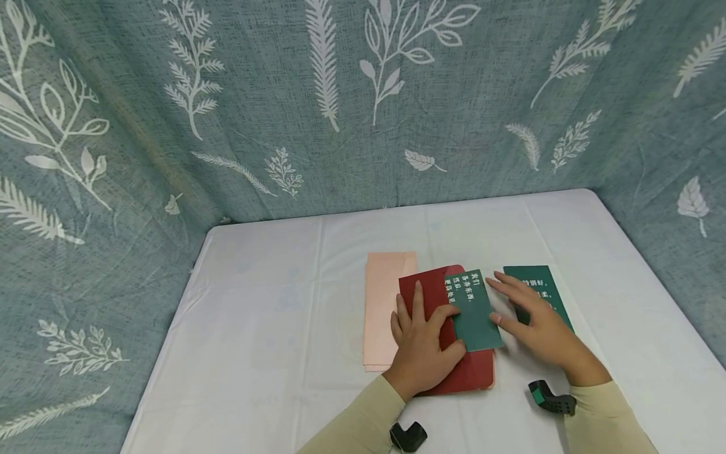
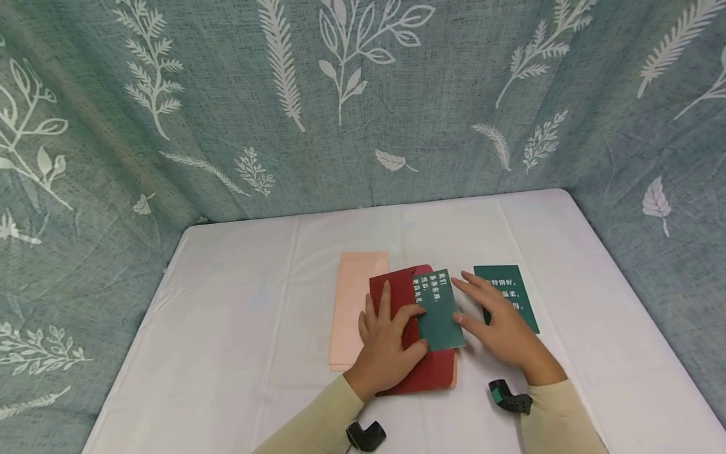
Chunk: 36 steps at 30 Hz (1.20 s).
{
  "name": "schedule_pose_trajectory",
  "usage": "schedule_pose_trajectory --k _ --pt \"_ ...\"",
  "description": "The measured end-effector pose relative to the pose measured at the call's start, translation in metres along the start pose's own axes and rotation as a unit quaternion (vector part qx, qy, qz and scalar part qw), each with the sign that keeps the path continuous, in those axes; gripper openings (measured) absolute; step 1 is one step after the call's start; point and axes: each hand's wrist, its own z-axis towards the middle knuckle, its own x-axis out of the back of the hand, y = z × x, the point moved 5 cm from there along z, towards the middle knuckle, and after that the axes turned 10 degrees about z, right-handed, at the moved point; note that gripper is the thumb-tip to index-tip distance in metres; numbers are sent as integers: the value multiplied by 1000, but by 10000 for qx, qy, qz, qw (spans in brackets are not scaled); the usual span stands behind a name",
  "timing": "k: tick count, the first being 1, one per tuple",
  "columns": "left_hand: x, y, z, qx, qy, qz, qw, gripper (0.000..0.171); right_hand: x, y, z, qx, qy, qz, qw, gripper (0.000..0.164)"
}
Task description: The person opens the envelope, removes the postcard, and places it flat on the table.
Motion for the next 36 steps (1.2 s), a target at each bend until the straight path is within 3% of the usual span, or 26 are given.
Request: schedule_pose_trajectory --k 5,9,13,19,27,36 --pt "0 0 0 31 -6 -1 10000 52 3 -2 2 -353 449 1108 9922 55" --pt "0 0 -1 34 -2 -6 10000 52 1 3 2 -910 526 2213 9695 56" --pt "0 0 0 24 5 13 10000 52 -5 8 2 -1444 503 2760 9489 60" --pt "0 0 0 -12 25 22 10000 52 -13 13 1 -1826 456 3042 9338 58" --pt "0 0 0 -14 5 -25 10000 52 -16 14 2 -2011 525 3014 9306 53" --pt "1 1 0 -3 6 -62 10000 51 -15 15 2 -2049 577 2871 9340 48"
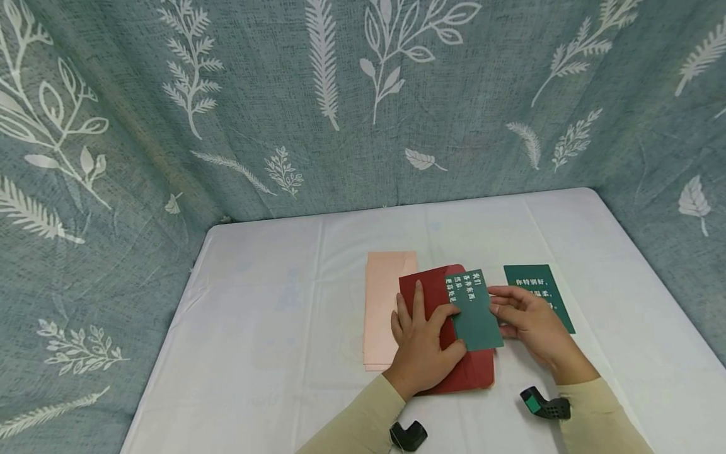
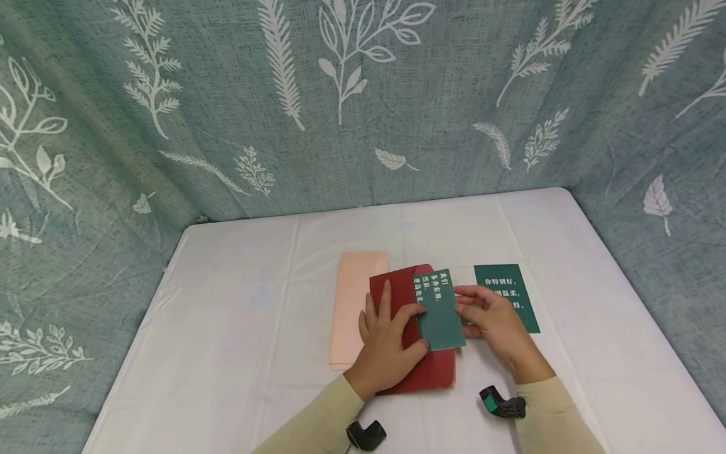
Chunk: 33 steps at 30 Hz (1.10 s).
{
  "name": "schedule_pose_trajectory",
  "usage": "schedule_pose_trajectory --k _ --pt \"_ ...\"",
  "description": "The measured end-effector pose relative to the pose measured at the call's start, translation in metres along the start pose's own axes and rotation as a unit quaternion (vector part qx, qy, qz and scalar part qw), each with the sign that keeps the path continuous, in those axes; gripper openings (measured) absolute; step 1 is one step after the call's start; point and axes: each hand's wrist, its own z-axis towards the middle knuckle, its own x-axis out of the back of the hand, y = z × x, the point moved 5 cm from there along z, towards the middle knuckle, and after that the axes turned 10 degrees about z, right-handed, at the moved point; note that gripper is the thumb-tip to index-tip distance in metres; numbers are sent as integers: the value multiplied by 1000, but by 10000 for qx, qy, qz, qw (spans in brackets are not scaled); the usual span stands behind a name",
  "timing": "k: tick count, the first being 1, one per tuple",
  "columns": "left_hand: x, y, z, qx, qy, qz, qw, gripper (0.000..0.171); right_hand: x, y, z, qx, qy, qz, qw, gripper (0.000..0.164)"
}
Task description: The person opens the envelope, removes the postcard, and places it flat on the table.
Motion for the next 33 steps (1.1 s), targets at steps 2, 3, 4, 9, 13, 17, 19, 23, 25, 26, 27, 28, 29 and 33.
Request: schedule_pose_trajectory --k 2,3,4,9,13,17,19,23,25,26,27,28,29,33 --pt "0 0 0 4 1 5 10000 51 0 0 0 9 4 13 10000 48" --pt "0 -1 0 7 -4 8 10000 51 0 0 0 30 -8 16 10000 48" --pt "-1 -1 0 10 -11 12 10000 51 1 0 0 33 -3 27 10000 48" --pt "-1 -1 1 16 -17 44 10000 51 4 0 1 20 38 96 9999 47" --pt "-1 -1 1 19 -13 51 10000 51 7 0 1 -37 109 102 9999 47" --pt "-1 -1 1 19 -6 38 10000 50 9 -2 1 -37 168 47 9998 48" --pt "-1 -1 1 13 -5 28 10000 50 10 -2 1 -36 190 30 9998 48" --pt "-2 -2 0 5 -17 10 10000 51 12 -4 1 -42 226 72 9997 48" --pt "-2 -2 0 5 -20 -1 10000 51 13 -5 1 -40 259 116 9996 49" --pt "-2 -2 0 6 -21 -10 10000 51 14 -6 1 -32 280 120 9995 49" --pt "-2 -2 0 2 -18 -20 10000 51 15 -6 0 -34 314 111 9994 49" --pt "-2 -2 0 -1 -15 -24 10000 51 16 -6 1 -31 347 95 9993 49" --pt "-2 -2 0 -5 -15 -29 10000 51 17 -6 1 -21 356 93 9993 50" --pt "-1 -2 0 -18 -4 -29 10000 51 21 -4 3 24 413 108 9991 50"
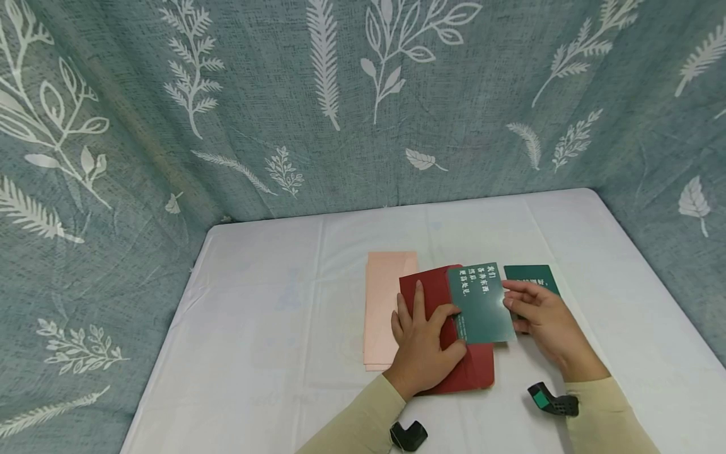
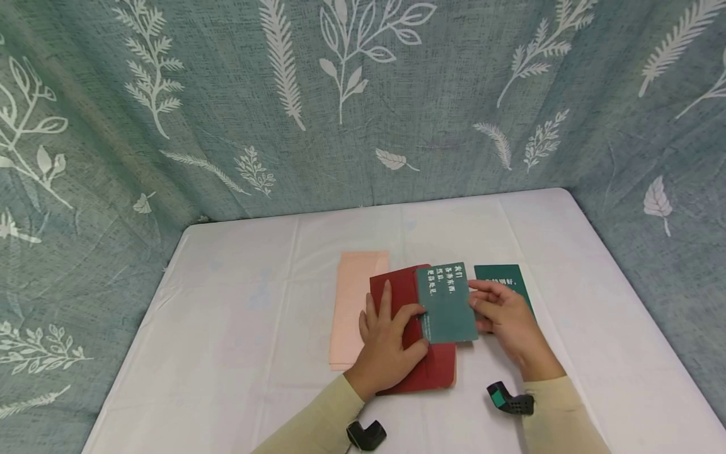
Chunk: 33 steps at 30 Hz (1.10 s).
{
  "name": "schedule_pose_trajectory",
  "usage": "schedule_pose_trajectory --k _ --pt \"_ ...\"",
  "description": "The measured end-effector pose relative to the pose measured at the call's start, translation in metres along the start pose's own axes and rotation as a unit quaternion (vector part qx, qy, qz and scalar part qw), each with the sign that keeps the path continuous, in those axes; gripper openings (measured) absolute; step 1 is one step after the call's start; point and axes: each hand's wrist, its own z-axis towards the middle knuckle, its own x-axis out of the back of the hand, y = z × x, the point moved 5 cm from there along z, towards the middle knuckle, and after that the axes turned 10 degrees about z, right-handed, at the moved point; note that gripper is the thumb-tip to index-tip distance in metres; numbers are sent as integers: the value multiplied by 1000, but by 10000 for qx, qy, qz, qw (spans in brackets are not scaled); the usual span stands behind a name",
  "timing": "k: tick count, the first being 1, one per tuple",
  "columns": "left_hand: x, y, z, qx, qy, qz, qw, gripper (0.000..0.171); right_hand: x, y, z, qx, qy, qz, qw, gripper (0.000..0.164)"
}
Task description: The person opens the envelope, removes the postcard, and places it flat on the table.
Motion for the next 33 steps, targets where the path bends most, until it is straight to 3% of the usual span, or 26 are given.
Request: schedule_pose_trajectory --k 10,17,33 --pt "0 0 0 -39 19 3 10000 50 7 3 1 41 112 38 9999 42" --pt "0 0 0 -29 31 8 10000 51 11 1 1 48 210 -171 9996 48" --pt "1 0 0 -2 73 63 10000 50 29 -3 1 141 862 -191 9960 40"
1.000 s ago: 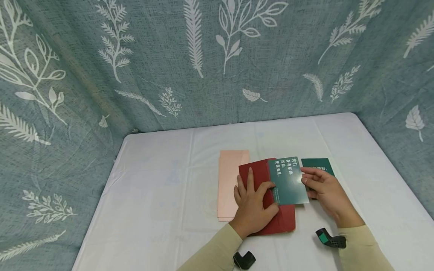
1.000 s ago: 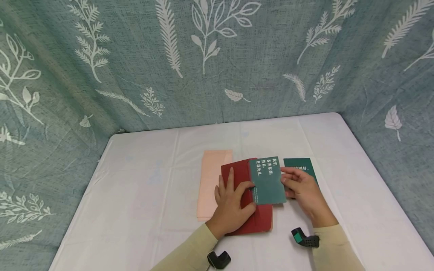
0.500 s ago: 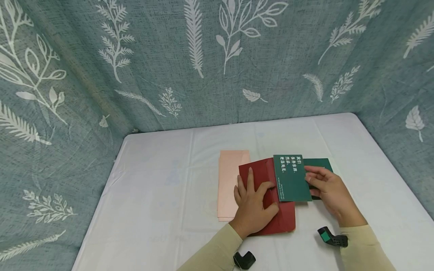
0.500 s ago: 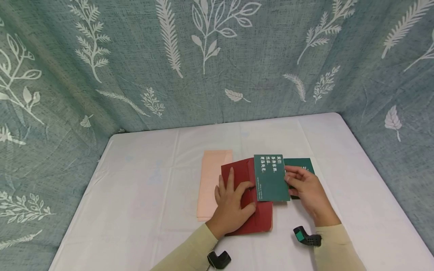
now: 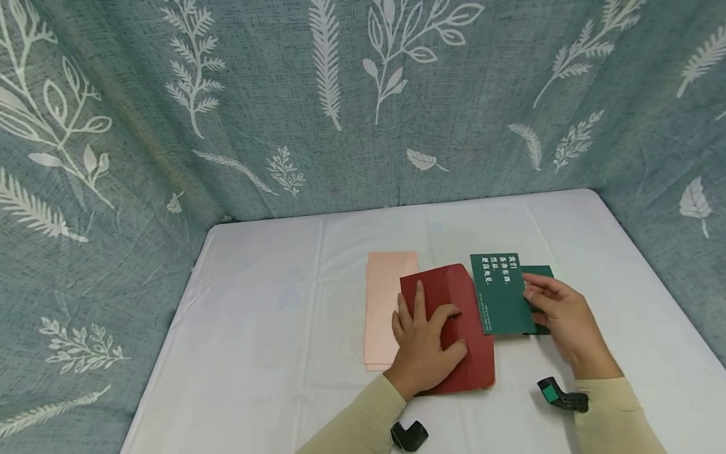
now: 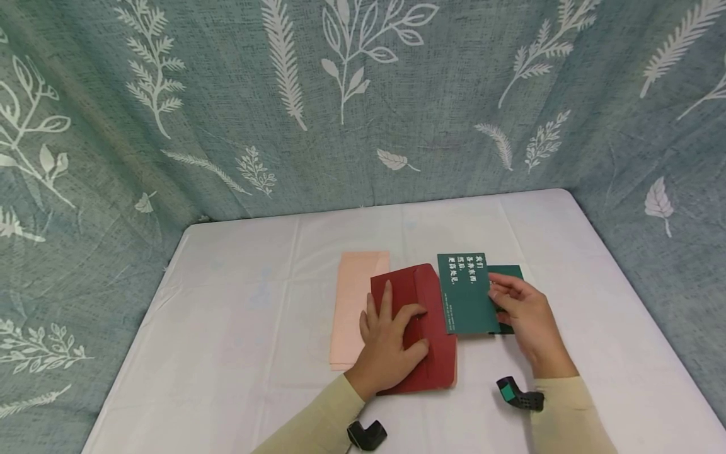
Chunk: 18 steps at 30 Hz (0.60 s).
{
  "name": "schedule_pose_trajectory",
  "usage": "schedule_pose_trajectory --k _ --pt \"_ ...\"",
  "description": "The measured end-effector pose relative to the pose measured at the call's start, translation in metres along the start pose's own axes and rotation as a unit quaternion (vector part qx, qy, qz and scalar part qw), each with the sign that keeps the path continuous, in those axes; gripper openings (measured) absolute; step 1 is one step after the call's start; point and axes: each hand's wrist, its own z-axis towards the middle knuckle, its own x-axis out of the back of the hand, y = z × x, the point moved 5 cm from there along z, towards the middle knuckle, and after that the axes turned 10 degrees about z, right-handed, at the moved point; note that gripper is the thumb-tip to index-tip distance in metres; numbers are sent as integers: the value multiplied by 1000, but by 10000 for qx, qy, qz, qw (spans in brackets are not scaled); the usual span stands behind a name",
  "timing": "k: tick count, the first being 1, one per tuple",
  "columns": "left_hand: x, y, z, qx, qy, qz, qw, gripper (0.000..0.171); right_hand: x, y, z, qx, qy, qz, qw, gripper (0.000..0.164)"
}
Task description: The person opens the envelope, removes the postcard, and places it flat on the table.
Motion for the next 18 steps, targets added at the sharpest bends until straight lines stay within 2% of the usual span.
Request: schedule_pose_trajectory --k 7,14,18 --pt "0 0 1 -2 11 14 10000 51 7 -3 0 -1 239 47 9997 38" --pt "0 1 0 -17 4 -5 10000 50 16 -8 -2 213 1152 -256 9928 35" --pt "0 1 0 -27 -6 -32 10000 49 19 -9 -2 241 1451 -294 9887 35"
